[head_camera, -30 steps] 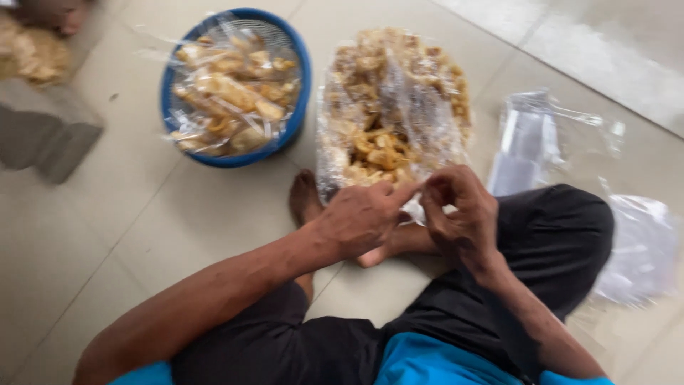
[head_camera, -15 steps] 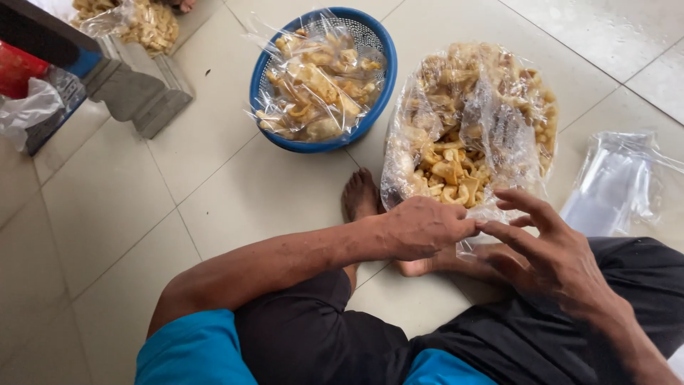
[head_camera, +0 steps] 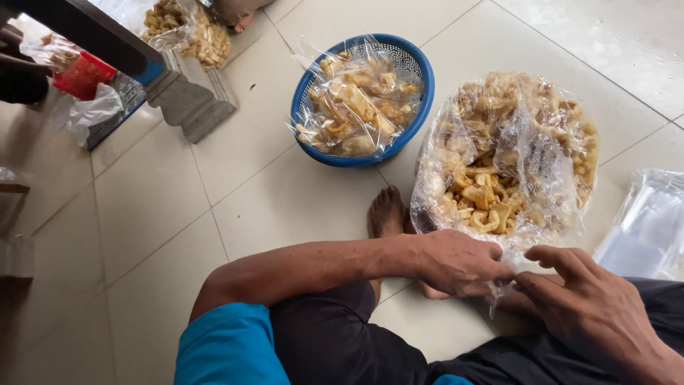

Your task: Manually packing fried snacks into plastic bags while sitting on the floor

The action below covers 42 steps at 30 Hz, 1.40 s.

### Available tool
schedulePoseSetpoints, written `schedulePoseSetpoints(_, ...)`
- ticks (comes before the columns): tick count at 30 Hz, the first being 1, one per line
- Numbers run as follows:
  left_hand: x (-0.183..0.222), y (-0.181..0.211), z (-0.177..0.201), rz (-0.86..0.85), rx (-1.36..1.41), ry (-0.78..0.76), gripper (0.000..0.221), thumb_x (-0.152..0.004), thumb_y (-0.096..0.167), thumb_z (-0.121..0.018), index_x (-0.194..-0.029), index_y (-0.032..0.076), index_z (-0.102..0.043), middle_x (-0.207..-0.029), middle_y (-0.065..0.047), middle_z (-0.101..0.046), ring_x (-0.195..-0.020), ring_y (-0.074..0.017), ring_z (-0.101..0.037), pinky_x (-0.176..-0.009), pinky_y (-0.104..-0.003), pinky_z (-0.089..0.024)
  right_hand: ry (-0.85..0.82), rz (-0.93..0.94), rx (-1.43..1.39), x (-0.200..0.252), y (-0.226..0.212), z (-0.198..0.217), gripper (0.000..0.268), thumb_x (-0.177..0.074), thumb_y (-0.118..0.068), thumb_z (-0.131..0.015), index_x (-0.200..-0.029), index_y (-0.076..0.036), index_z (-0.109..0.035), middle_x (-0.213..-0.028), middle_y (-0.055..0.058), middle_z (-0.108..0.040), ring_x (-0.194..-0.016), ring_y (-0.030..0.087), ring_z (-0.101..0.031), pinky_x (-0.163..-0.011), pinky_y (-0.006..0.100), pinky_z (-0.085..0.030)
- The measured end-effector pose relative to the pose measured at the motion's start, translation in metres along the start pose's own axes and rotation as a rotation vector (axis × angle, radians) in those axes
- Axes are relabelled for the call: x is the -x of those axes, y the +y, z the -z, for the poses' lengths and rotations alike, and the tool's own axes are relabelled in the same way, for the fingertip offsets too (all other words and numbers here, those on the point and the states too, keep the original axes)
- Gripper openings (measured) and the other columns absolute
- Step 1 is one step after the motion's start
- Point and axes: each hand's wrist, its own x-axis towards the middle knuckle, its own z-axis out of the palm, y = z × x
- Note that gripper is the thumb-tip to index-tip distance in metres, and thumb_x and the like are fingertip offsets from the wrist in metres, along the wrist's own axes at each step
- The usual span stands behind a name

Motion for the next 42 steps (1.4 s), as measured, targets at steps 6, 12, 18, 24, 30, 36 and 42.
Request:
schedulePoseSetpoints(6, 0.000, -0.013, -0.004, -0.073, -0.028, 0.094, 0.018, -0.092, 0.031, -0.064, -0.106, 0.020, -0.062, -0.105, -0.006, -0.056, -0.080, -0.0215, -0.061, -0.067, -0.038, -0.048, 0.161, 0.212, -0.245, 0.012, 0.005, 0.004, 0.040, -0.064, -0.022, -0.078, -0.102, -0.033, -0.075, -0.119, -0.004, -0.067, -0.091, 0.017, -0.072, -0.064, 0.035, -0.062)
schedulePoseSetpoints(12, -0.003, -0.013, -0.014, -0.165, 0.050, 0.099, 0.014, -0.081, 0.016, -0.070, -0.091, 0.022, -0.063, -0.099, -0.002, -0.061, -0.079, -0.0212, -0.065, -0.067, -0.036, -0.053, 0.102, 0.400, -0.361, 0.012, 0.001, 0.001, 0.040, -0.075, -0.027, -0.068, -0.115, -0.030, -0.074, -0.144, -0.008, -0.059, -0.116, 0.017, -0.066, -0.088, 0.036, -0.061)
schedulePoseSetpoints(18, -0.003, -0.030, -0.031, -0.164, 0.094, 0.095, 0.072, -0.094, 0.016, -0.068, -0.153, 0.045, -0.038, -0.116, 0.001, -0.067, -0.091, -0.0174, -0.067, -0.075, -0.030, -0.054, -0.282, 0.056, -0.206, 0.021, 0.008, -0.034, 0.043, -0.073, -0.032, -0.075, -0.112, -0.036, -0.057, -0.116, -0.024, -0.069, -0.084, 0.009, -0.078, -0.073, 0.032, -0.070)
schedulePoseSetpoints(24, 0.011, 0.010, 0.012, -0.119, 0.139, 0.128, 0.029, -0.079, 0.005, -0.063, -0.105, 0.016, -0.057, -0.113, -0.006, -0.061, -0.086, -0.0277, -0.065, -0.072, -0.041, -0.053, -0.390, -0.114, -0.564, 0.005, -0.001, 0.006, 0.039, -0.073, -0.020, -0.076, -0.108, -0.035, -0.072, -0.112, -0.023, -0.074, -0.083, 0.008, -0.079, -0.071, 0.029, -0.061)
schedulePoseSetpoints(30, 0.016, 0.026, 0.020, -0.121, 0.108, 0.179, 0.013, -0.088, 0.008, -0.060, -0.099, 0.011, -0.054, -0.112, -0.010, -0.059, -0.079, -0.0322, -0.063, -0.068, -0.044, -0.051, -0.278, 0.078, -0.934, -0.004, -0.029, 0.014, 0.014, -0.080, -0.008, -0.073, -0.083, -0.010, -0.059, -0.071, -0.001, -0.072, -0.055, 0.019, -0.060, -0.054, 0.034, -0.053)
schedulePoseSetpoints(36, 0.013, 0.018, 0.023, 0.083, 0.219, 0.136, 0.051, -0.097, 0.055, -0.053, -0.123, 0.011, -0.052, -0.111, -0.018, -0.057, -0.105, -0.0479, -0.066, -0.087, -0.054, -0.056, 0.054, -0.126, -0.757, 0.001, -0.024, -0.011, 0.014, -0.075, -0.028, -0.079, -0.086, -0.024, -0.073, -0.074, -0.001, -0.071, -0.074, 0.036, -0.073, -0.058, 0.043, -0.059)
schedulePoseSetpoints(42, 0.015, -0.011, 0.006, 0.204, 0.539, -0.110, 0.115, -0.071, 0.055, -0.082, -0.158, 0.007, -0.024, -0.143, -0.029, -0.053, -0.133, -0.0521, -0.051, -0.110, -0.060, -0.042, 0.297, -0.382, -0.636, -0.005, -0.039, 0.015, 0.006, -0.087, -0.020, -0.075, -0.084, -0.016, -0.072, -0.074, 0.007, -0.070, -0.074, 0.037, -0.071, -0.058, 0.040, -0.055)
